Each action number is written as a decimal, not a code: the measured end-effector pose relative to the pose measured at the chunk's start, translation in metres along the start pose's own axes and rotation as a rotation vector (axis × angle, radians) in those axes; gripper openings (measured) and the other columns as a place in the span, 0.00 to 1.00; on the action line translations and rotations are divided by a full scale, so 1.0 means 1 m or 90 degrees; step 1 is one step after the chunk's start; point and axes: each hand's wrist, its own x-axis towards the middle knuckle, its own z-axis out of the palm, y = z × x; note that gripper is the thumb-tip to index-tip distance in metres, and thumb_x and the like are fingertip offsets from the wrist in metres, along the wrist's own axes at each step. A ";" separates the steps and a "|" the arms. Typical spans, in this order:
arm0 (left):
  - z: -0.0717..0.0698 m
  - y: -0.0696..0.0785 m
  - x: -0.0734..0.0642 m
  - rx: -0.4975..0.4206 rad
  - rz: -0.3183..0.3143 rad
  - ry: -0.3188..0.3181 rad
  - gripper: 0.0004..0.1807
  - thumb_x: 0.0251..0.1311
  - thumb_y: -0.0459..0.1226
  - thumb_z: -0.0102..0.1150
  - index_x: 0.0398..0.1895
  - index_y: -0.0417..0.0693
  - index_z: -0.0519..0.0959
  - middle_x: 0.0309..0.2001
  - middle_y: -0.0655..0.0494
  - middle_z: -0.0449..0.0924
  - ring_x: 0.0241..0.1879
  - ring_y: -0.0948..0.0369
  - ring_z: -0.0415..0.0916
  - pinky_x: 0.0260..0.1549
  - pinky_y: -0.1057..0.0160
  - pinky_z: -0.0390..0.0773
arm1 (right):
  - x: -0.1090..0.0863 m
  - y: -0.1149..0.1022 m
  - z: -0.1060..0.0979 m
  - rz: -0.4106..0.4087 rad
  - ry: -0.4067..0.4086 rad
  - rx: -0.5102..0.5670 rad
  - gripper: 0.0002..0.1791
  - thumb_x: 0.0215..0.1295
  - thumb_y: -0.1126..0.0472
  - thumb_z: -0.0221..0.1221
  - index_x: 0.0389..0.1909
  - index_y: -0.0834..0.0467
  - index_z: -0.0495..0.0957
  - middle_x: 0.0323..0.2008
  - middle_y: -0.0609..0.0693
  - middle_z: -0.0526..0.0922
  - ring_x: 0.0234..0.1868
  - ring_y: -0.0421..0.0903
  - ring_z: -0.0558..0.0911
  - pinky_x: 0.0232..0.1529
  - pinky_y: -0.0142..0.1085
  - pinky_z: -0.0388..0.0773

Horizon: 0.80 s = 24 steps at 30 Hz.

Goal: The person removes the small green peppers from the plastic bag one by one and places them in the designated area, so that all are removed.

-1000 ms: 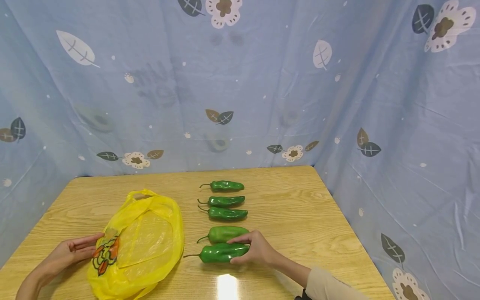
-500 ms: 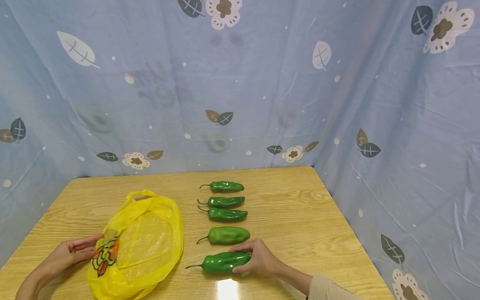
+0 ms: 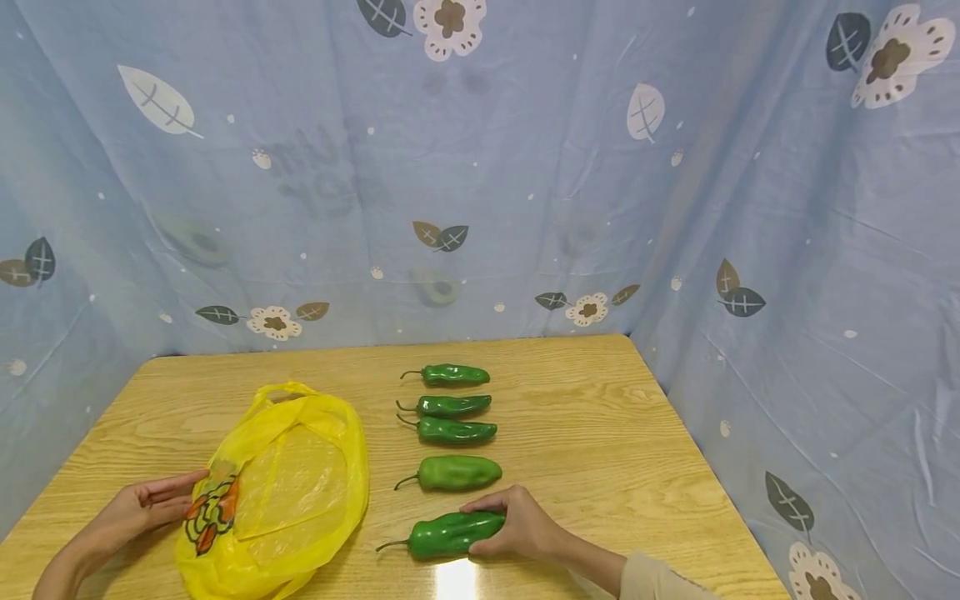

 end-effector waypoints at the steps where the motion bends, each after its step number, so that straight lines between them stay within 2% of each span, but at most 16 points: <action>1: 0.000 0.000 0.000 0.000 -0.001 0.001 0.25 0.69 0.25 0.46 0.60 0.62 0.76 0.55 0.79 0.74 0.51 0.73 0.75 0.46 0.70 0.79 | 0.000 0.000 0.000 0.002 0.001 -0.004 0.23 0.51 0.60 0.72 0.49 0.62 0.82 0.46 0.49 0.85 0.43 0.38 0.82 0.44 0.28 0.80; 5: 0.001 0.001 0.000 0.000 0.000 0.005 0.25 0.69 0.25 0.47 0.60 0.61 0.76 0.55 0.79 0.75 0.51 0.73 0.75 0.46 0.70 0.79 | 0.000 -0.002 -0.002 0.005 0.001 -0.026 0.24 0.51 0.58 0.72 0.50 0.60 0.83 0.46 0.48 0.85 0.45 0.38 0.81 0.44 0.28 0.79; 10: 0.001 0.003 -0.001 -0.025 0.020 -0.015 0.28 0.69 0.23 0.43 0.61 0.65 0.74 0.57 0.78 0.73 0.52 0.71 0.76 0.48 0.69 0.78 | -0.001 -0.003 -0.005 0.010 -0.006 -0.027 0.25 0.51 0.58 0.72 0.52 0.59 0.82 0.48 0.49 0.84 0.46 0.38 0.80 0.44 0.28 0.78; 13: 0.001 0.005 -0.001 -0.036 0.002 -0.013 0.29 0.69 0.24 0.43 0.60 0.70 0.73 0.57 0.78 0.73 0.52 0.69 0.76 0.48 0.68 0.78 | -0.002 -0.004 -0.007 0.009 -0.015 -0.020 0.27 0.52 0.59 0.72 0.55 0.60 0.80 0.51 0.51 0.83 0.47 0.39 0.80 0.45 0.28 0.78; 15: 0.002 0.007 -0.001 -0.023 -0.016 -0.003 0.29 0.70 0.25 0.44 0.61 0.70 0.72 0.56 0.79 0.74 0.52 0.69 0.77 0.48 0.68 0.78 | -0.002 -0.004 -0.009 0.003 -0.022 -0.023 0.29 0.53 0.58 0.71 0.57 0.61 0.78 0.52 0.51 0.82 0.50 0.39 0.79 0.48 0.27 0.76; 17: 0.003 0.009 -0.002 0.005 -0.038 0.018 0.28 0.70 0.27 0.46 0.66 0.66 0.68 0.55 0.80 0.73 0.51 0.70 0.76 0.48 0.68 0.78 | -0.003 -0.004 -0.011 -0.005 -0.027 -0.032 0.32 0.53 0.58 0.71 0.59 0.62 0.75 0.54 0.52 0.81 0.53 0.40 0.78 0.52 0.27 0.74; 20: 0.004 0.014 -0.003 0.085 -0.088 0.075 0.30 0.71 0.33 0.48 0.74 0.49 0.56 0.53 0.84 0.72 0.51 0.76 0.74 0.47 0.72 0.77 | -0.004 -0.004 -0.014 -0.019 -0.039 -0.040 0.35 0.53 0.57 0.71 0.62 0.63 0.73 0.55 0.52 0.80 0.57 0.42 0.77 0.58 0.26 0.69; 22: 0.006 0.017 -0.005 0.139 -0.129 0.120 0.33 0.71 0.37 0.49 0.74 0.39 0.50 0.52 0.86 0.71 0.50 0.80 0.71 0.46 0.75 0.76 | -0.004 -0.003 -0.014 -0.029 -0.047 -0.033 0.35 0.52 0.58 0.71 0.62 0.63 0.72 0.56 0.54 0.79 0.58 0.43 0.76 0.59 0.27 0.69; 24: 0.007 0.019 -0.007 0.179 -0.150 0.158 0.36 0.71 0.40 0.50 0.74 0.35 0.48 0.52 0.85 0.71 0.50 0.82 0.70 0.45 0.76 0.75 | -0.004 -0.003 -0.015 -0.036 -0.056 -0.018 0.36 0.52 0.60 0.71 0.63 0.64 0.71 0.57 0.55 0.78 0.59 0.43 0.76 0.60 0.28 0.69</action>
